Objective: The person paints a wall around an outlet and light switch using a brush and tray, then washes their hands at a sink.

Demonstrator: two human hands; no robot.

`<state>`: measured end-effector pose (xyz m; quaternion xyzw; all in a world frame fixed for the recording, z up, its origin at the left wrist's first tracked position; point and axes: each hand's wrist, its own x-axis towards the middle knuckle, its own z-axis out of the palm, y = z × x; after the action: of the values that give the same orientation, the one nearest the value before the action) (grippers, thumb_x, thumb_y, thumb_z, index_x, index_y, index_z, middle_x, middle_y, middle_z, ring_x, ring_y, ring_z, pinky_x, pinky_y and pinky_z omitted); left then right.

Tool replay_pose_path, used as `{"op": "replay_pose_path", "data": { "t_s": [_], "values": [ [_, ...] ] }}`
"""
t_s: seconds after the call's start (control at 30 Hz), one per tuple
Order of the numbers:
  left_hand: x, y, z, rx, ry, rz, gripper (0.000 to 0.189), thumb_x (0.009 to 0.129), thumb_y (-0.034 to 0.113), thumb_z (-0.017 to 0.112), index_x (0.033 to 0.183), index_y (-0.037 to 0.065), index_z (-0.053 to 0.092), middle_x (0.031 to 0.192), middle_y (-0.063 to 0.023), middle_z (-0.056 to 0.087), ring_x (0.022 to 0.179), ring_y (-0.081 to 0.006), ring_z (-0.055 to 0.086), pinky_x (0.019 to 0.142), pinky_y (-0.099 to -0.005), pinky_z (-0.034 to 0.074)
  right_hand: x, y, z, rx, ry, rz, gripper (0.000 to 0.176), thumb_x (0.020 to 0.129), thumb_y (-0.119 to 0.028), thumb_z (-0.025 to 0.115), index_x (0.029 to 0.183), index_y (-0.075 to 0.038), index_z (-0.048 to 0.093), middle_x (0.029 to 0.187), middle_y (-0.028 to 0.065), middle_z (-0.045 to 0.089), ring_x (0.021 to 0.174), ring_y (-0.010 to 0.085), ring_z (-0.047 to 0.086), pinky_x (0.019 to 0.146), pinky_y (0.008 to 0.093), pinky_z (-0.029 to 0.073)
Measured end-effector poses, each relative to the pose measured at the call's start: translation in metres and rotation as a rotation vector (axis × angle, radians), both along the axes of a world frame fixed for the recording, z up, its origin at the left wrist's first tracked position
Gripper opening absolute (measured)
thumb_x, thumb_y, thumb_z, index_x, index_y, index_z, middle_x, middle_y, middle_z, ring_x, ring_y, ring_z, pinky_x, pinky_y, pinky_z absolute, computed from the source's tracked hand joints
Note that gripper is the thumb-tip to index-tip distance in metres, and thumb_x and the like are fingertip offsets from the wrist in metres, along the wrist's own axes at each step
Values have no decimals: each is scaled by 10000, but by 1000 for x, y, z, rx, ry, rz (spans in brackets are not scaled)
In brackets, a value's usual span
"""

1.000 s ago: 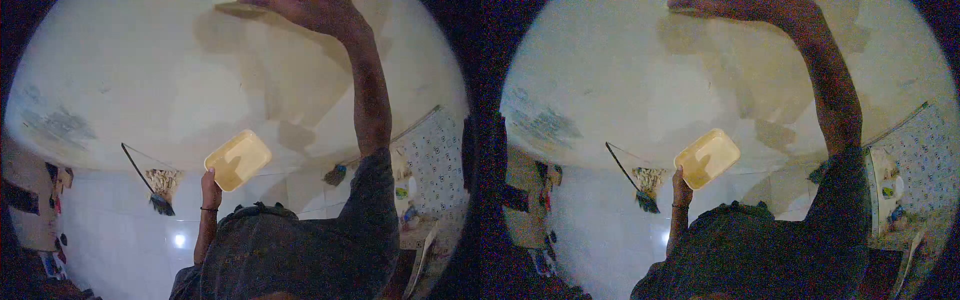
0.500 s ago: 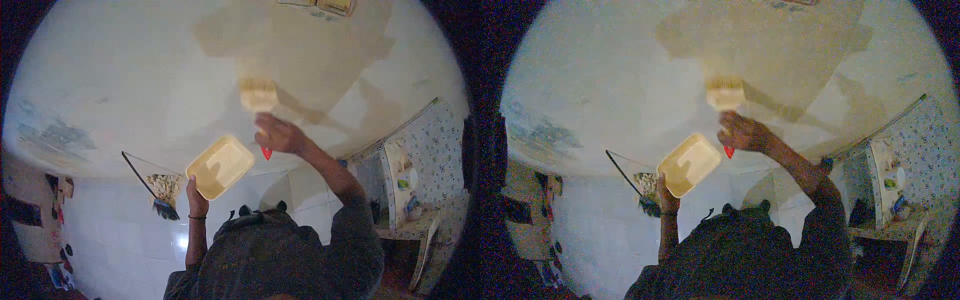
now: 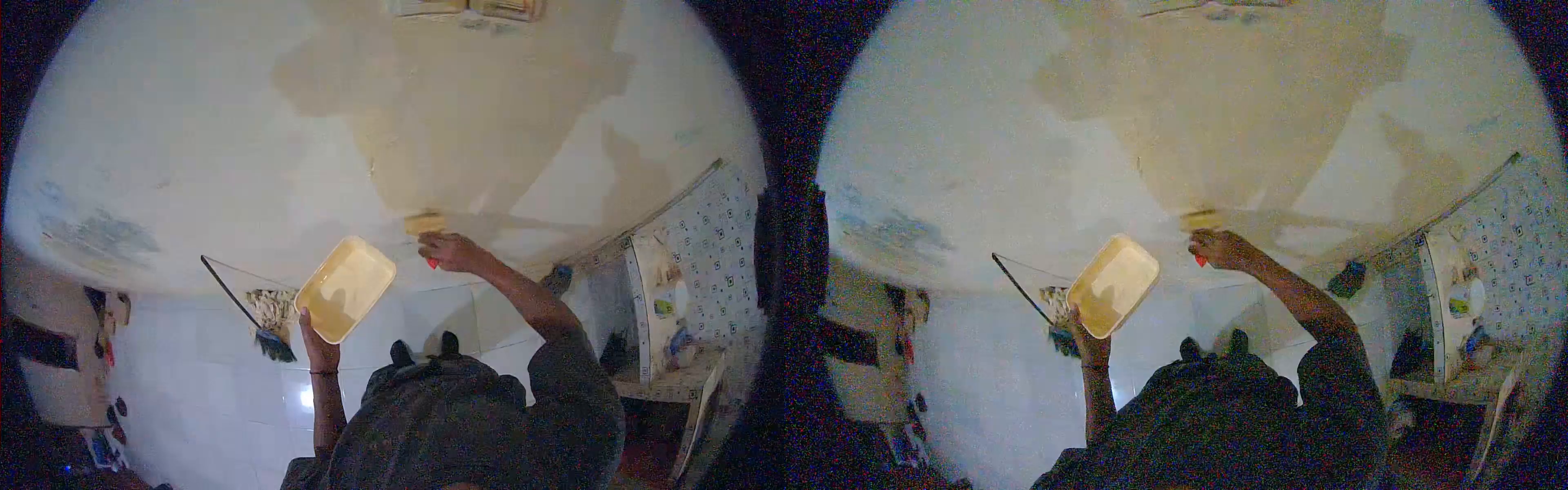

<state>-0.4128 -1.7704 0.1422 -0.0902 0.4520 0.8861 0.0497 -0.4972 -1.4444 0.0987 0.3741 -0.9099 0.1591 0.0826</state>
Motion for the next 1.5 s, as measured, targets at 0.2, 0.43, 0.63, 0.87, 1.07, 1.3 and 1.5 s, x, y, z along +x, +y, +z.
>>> {"op": "replay_pose_path", "data": {
  "t_s": [0.2,0.43,0.63,0.87,1.07,1.3,1.5],
  "values": [
    [22,70,-12,43,-23,63,499,875,422,371,1235,77,360,1205,-73,446,1106,-213,441,910,-369,370,25,57,135,-83,267,96,249,687,-115,566,935,-111,549,1100,91,520,1073,262,485,786,348,481],
    [41,145,-9,68,18,126,517,859,438,389,1237,88,357,1209,-75,436,1114,-231,436,900,-394,380,39,87,231,-183,633,246,157,662,-61,628,807,-82,571,1003,145,560,1001,312,538,788,364,502],
    [50,158,-29,89,-15,225,531,850,454,396,1231,86,358,1204,-77,438,1099,-234,449,880,-397,399,33,95,168,-189,753,263,157,627,-61,654,760,-108,585,986,138,558,965,300,549,834,370,483],
    [32,116,-18,-387,120,298,535,855,454,389,1228,71,362,1183,-89,456,1081,-240,463,866,-391,409,23,59,13,-154,496,219,115,666,-122,591,747,-93,515,898,171,549,929,320,539,798,370,479],
    [18,70,-8,-340,85,250,563,850,470,382,1243,67,353,1199,-95,446,1099,-249,446,901,-401,377,17,37,-65,76,-185,38,190,688,-141,568,867,-98,522,1037,154,524,1015,307,509,809,373,472],
    [-11,28,-22,76,-31,168,549,846,451,408,1238,70,360,1196,-91,447,1092,-229,442,898,-389,372,8,64,-9,-32,161,-45,384,607,-79,598,987,-125,576,1102,104,523,1082,267,475,820,369,464],
    [-52,60,-29,72,-107,77,526,838,450,427,1221,92,380,1185,-66,461,1070,-212,457,882,-373,387,35,89,140,-124,340,-142,241,645,-45,609,878,-48,544,1087,135,544,1056,287,512,837,387,468]
  ]
}}
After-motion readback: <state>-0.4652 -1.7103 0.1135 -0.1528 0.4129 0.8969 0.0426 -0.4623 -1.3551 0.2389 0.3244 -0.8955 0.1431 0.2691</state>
